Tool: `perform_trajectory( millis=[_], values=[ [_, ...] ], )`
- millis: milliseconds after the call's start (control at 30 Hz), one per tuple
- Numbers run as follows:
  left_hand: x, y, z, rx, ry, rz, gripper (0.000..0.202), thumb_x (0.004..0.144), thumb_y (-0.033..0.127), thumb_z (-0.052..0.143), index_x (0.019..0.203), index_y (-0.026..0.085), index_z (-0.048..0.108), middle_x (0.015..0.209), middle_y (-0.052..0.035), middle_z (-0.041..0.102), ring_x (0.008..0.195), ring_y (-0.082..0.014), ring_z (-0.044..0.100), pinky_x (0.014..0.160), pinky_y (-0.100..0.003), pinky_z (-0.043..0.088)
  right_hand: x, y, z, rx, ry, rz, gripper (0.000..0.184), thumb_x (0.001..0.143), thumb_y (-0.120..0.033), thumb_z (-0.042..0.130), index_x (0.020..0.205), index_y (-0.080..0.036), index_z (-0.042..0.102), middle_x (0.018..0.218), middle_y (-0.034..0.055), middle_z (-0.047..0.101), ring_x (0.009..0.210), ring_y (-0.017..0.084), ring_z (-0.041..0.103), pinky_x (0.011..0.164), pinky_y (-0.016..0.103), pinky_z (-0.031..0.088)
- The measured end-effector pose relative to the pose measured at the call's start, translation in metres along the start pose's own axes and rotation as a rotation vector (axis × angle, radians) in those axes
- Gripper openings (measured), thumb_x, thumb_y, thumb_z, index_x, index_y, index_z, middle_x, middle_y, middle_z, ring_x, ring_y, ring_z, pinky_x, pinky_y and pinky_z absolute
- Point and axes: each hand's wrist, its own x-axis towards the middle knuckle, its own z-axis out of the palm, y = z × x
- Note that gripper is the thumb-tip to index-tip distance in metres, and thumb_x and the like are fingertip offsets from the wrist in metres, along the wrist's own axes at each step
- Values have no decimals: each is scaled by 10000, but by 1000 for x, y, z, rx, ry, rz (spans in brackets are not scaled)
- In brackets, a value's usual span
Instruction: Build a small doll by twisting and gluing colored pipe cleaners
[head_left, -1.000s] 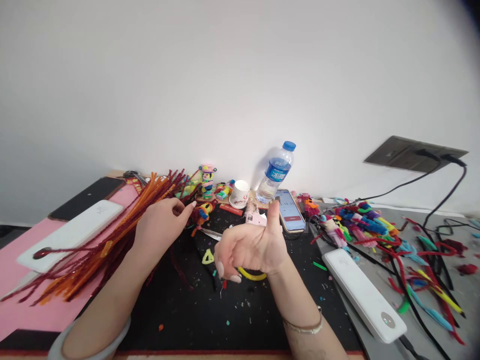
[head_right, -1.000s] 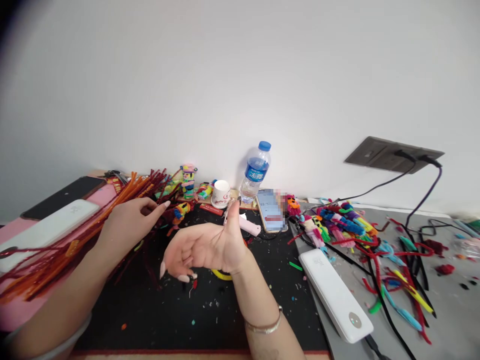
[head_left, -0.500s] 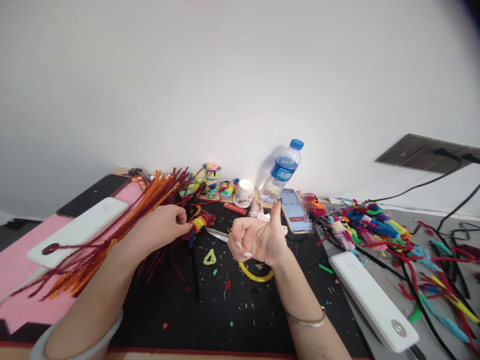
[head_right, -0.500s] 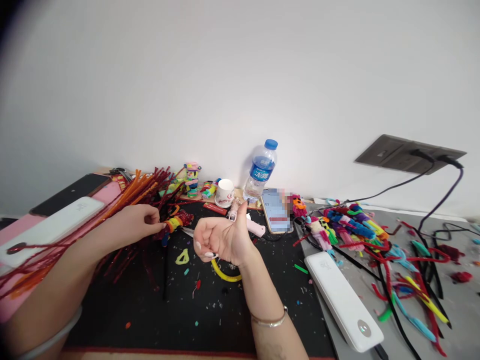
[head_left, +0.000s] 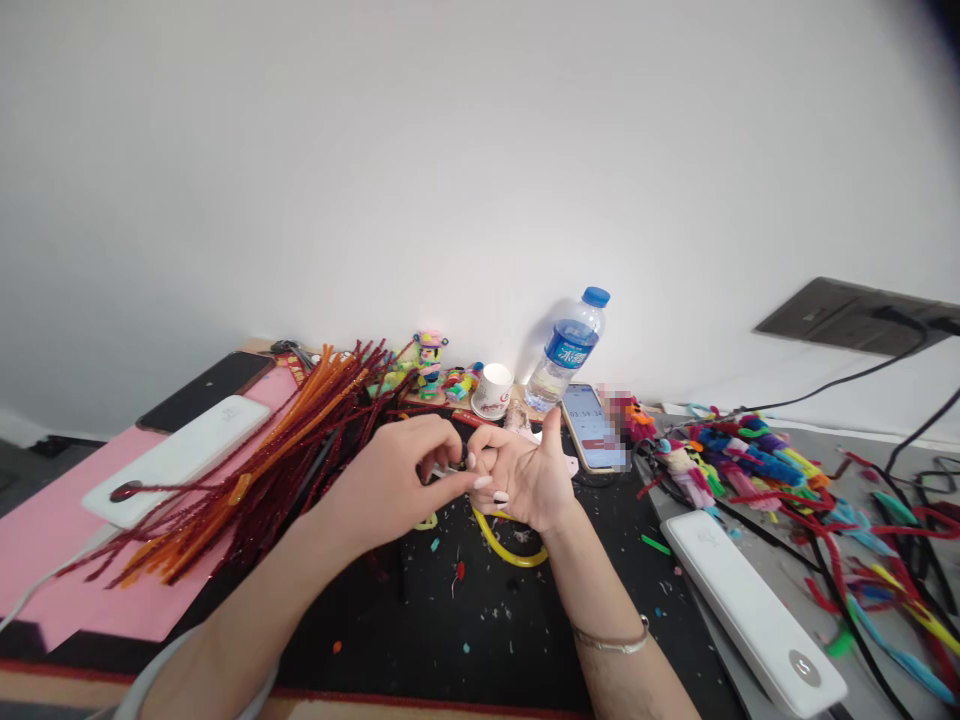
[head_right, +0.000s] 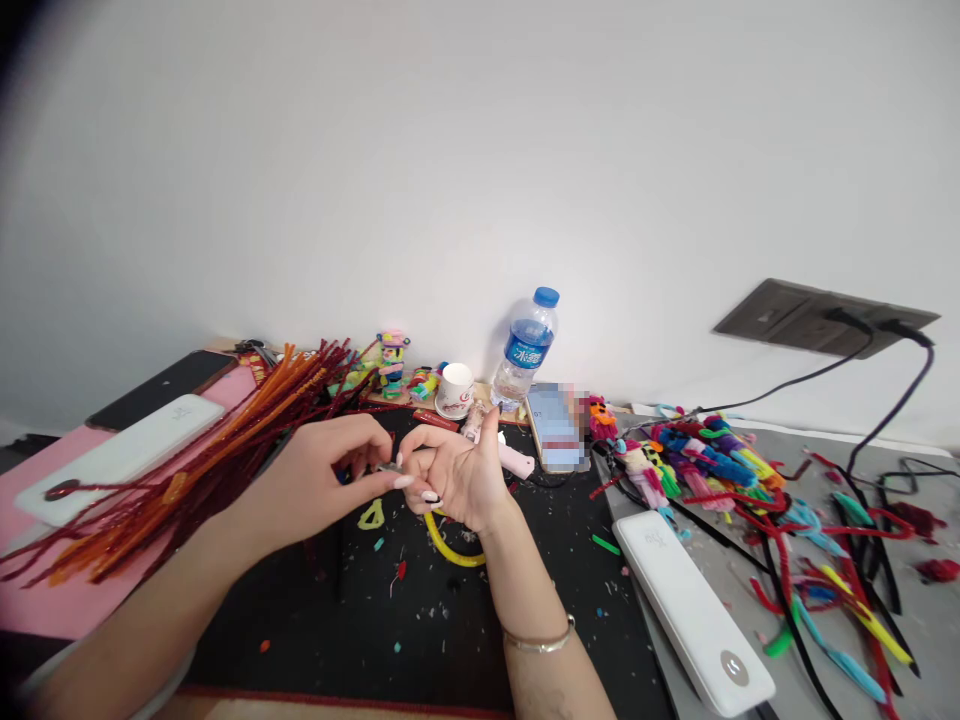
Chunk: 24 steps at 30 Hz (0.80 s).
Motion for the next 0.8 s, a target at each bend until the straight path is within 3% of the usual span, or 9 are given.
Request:
perform_trajectory(
  millis=[200, 500, 800],
  values=[
    [0, -10, 20, 70, 167, 27, 205, 836, 297, 465, 738, 198, 615, 736, -17, 631, 672, -144, 566, 651, -262, 418, -5, -1, -8, -152, 133, -22, 973, 716, -764, -76, 998, -104, 580, 455, -13, 448, 381, 97, 304, 423, 228, 256],
    [8, -24, 32, -73, 24, -4, 212, 824, 212, 454, 841, 208, 665, 852, -22, 693, 784, -164, 622, 723, -260, 452, -18, 2, -19, -248, 260, -31, 884, 781, -736, 77, 1076, -72, 582, 463, -18, 450, 361, 73, 287, 386, 194, 193],
    [5, -27, 37, -206, -3, -67, 211, 796, 201, 454, 764, 205, 663, 742, -12, 686, 699, -160, 627, 667, -254, 470, -23, 6, -22, -252, 310, -7, 894, 772, -748, 100, 1085, -64, 583, 462, -19, 450, 362, 67, 279, 365, 180, 170]
  ],
)
